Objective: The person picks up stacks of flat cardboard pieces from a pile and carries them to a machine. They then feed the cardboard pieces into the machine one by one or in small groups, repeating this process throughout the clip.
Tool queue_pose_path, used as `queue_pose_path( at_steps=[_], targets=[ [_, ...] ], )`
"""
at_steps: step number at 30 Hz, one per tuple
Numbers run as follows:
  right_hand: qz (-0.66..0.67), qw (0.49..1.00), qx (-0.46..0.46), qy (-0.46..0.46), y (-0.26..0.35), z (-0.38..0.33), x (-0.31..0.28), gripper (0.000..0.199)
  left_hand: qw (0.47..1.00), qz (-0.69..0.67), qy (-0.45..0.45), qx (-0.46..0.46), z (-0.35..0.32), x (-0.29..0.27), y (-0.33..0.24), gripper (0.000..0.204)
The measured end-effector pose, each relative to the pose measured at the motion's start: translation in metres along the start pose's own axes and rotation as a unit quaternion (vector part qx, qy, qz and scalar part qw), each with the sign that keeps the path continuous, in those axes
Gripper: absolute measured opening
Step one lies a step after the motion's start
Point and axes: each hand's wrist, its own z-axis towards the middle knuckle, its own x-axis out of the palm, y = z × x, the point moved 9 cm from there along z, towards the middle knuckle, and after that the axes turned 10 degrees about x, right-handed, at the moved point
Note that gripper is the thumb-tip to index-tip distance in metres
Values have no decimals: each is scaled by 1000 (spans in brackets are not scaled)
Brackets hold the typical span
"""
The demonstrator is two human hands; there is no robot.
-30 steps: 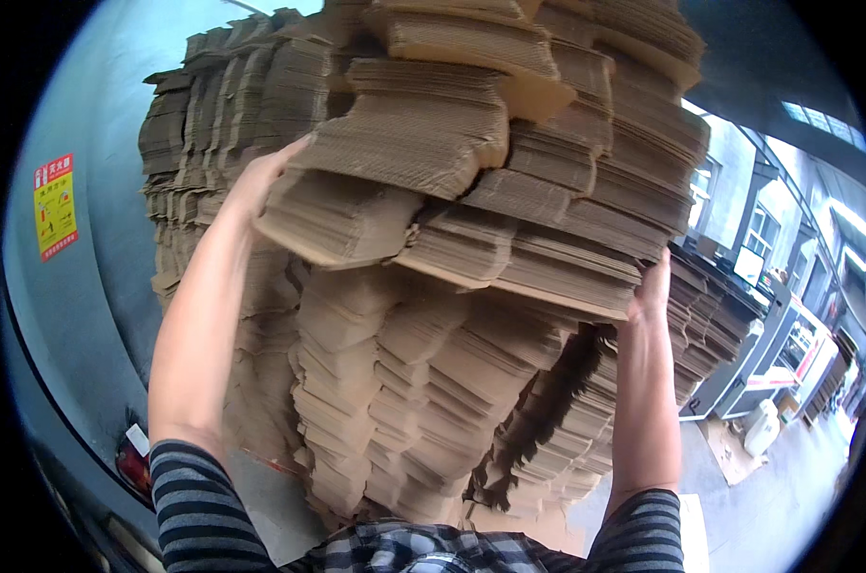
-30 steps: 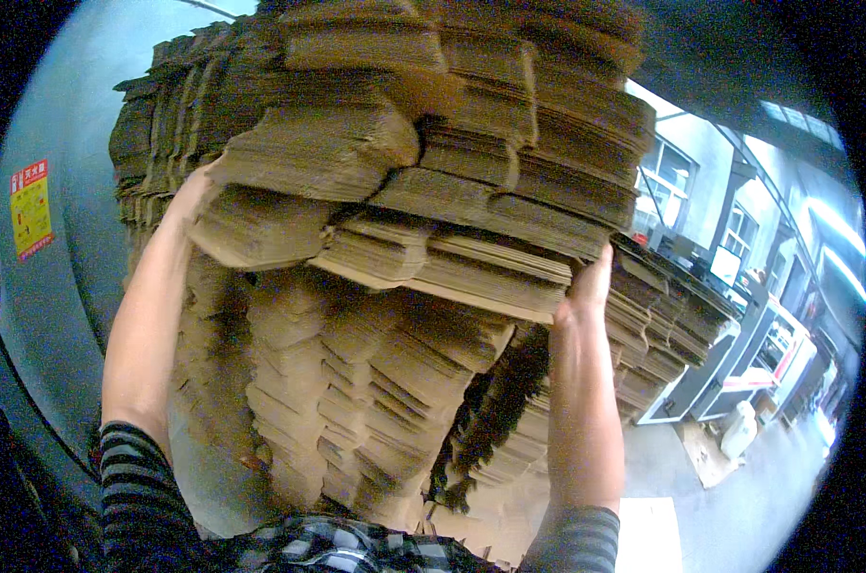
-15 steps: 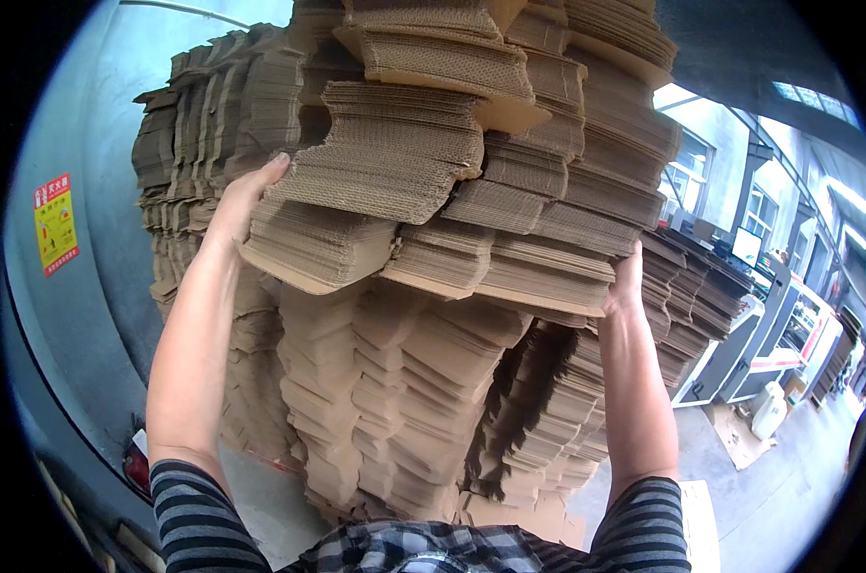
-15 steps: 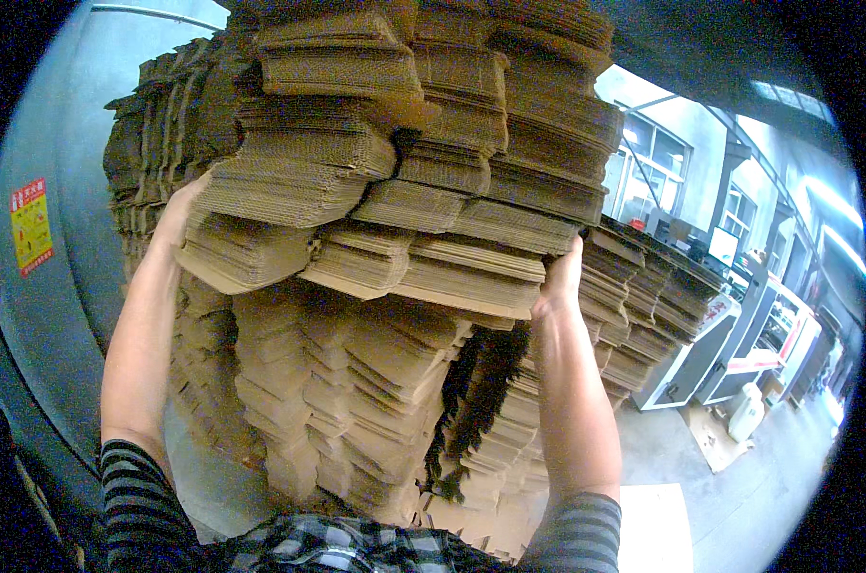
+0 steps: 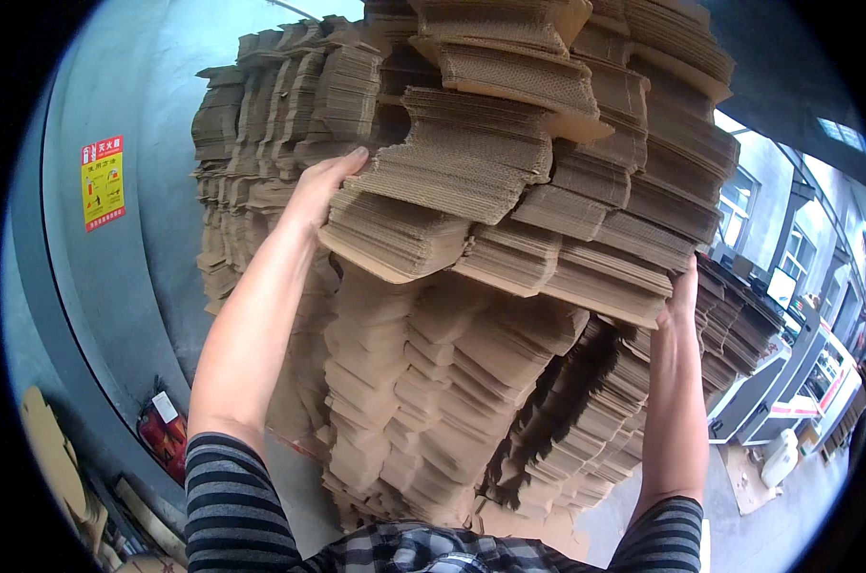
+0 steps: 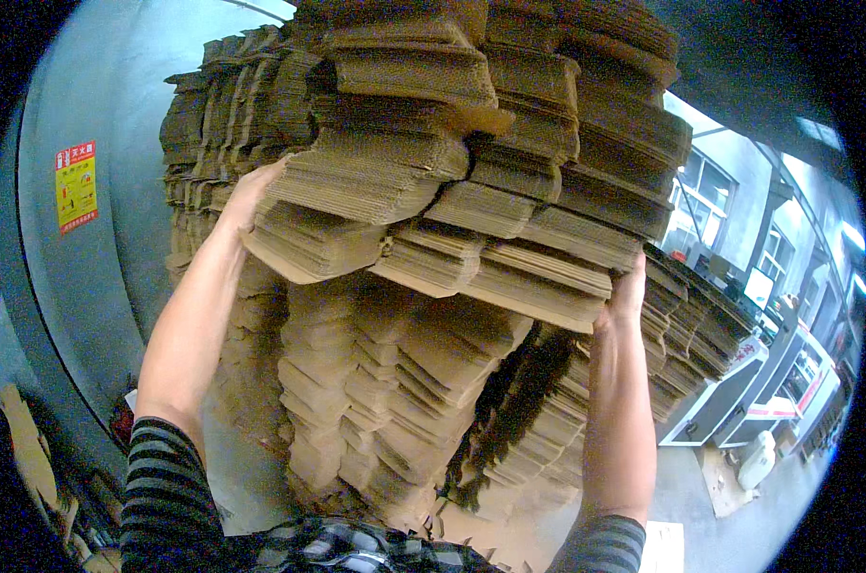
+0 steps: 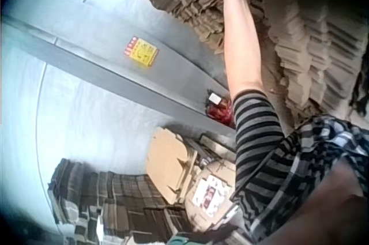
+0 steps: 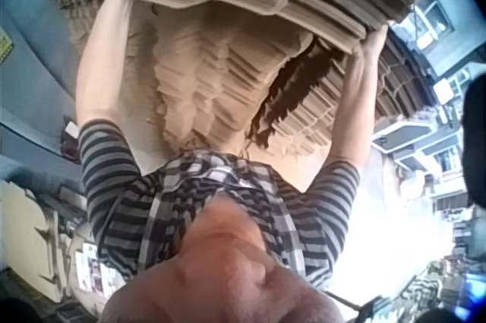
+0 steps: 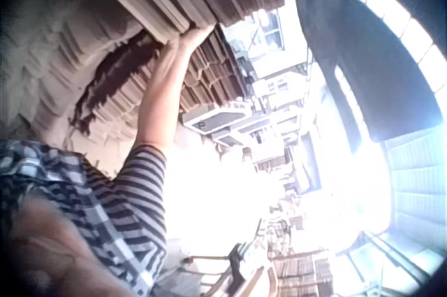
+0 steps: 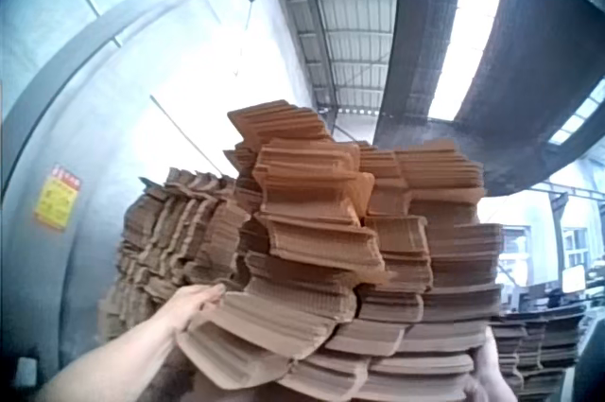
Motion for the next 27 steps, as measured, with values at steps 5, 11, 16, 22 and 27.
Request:
queue_pose_path(
  at_steps=[5, 11, 16, 22, 27],
  targets=[
    [-40, 997, -36, -50, 29, -12, 18, 50, 1000, -14, 11, -9, 13, 0, -19, 40],
    [-62, 994, -81, -44, 75, -37, 20, 43, 997, -53, 57, -12, 27, 20, -38, 43],
    [-71, 993, -94, -22, 123, -72, 7, 40, 991, -61, 119, -27, 32, 49, -44, 45],
    [-96, 972, -176, -126, 186, -161, -13, 41, 978, -80, 178, -75, -1, 118, -50, 40],
    [-105, 957, -184, -196, 225, -234, -21, 42, 959, -174, 197, -105, -19, 183, -37, 36]
  ],
)
